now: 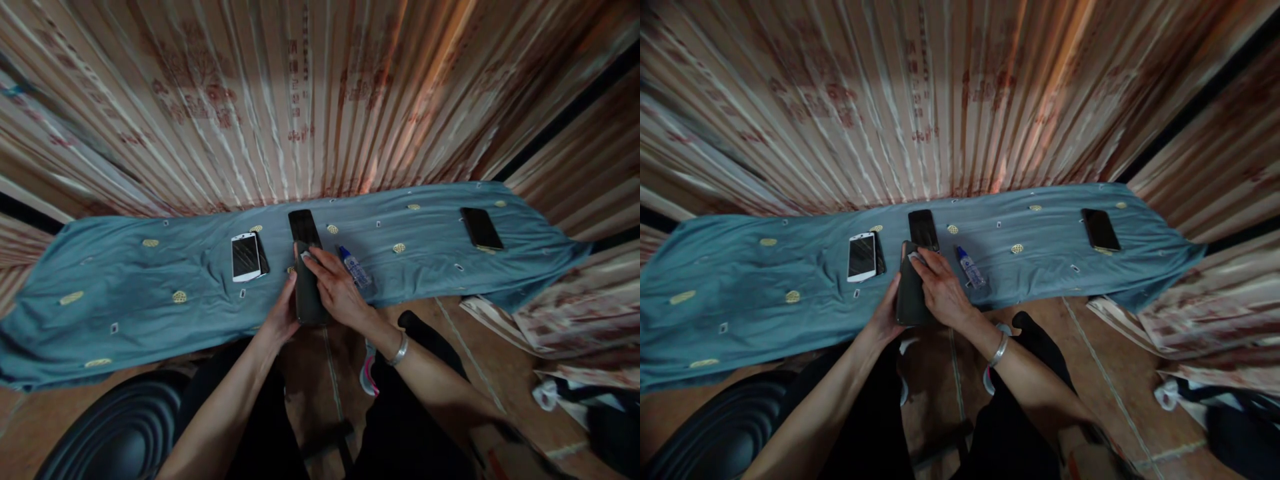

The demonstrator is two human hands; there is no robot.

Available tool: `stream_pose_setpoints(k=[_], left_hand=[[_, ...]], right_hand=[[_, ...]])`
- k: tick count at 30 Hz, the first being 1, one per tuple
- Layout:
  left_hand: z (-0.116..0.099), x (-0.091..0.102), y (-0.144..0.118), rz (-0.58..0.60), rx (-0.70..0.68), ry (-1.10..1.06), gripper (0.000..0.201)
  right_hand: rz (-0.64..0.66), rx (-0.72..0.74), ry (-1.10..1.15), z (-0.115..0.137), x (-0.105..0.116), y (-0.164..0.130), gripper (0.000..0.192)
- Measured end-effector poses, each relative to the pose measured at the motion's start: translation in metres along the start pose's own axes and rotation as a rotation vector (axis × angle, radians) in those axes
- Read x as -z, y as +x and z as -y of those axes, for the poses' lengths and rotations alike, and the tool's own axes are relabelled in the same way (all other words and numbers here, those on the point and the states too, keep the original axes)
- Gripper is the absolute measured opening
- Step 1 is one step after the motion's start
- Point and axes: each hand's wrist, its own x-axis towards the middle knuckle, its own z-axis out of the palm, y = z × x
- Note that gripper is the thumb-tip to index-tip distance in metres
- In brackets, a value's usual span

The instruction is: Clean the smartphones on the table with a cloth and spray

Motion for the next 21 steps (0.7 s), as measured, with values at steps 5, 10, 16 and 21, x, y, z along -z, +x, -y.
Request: stream_pose_setpoints(k=[5,10,16,21], left_hand=[[0.003,0.002,-0.002,0.065,0.018,0.018,0.030],[0.001,0.006,-0.003,0.081,0.064,0.005,0.034],[-0.002,0.008,-0.004,0.113,0.093,0.011,0.040],[-0.006,0.008,-0.005,0.099,0.050,-0.035,0.036]], right_hand=[[-0.020,-0.026,-0.002,-0.009,0.000,0.005,0.062],[-0.016,-0.050,0.010,-0.016,-0.002,0.007,0.061],[-0.013,-0.087,0.008,-0.021,-0.003,0.006,0.062],[-0.028,-0.090,0.008,-0.021,-0.006,0.003,0.063]])
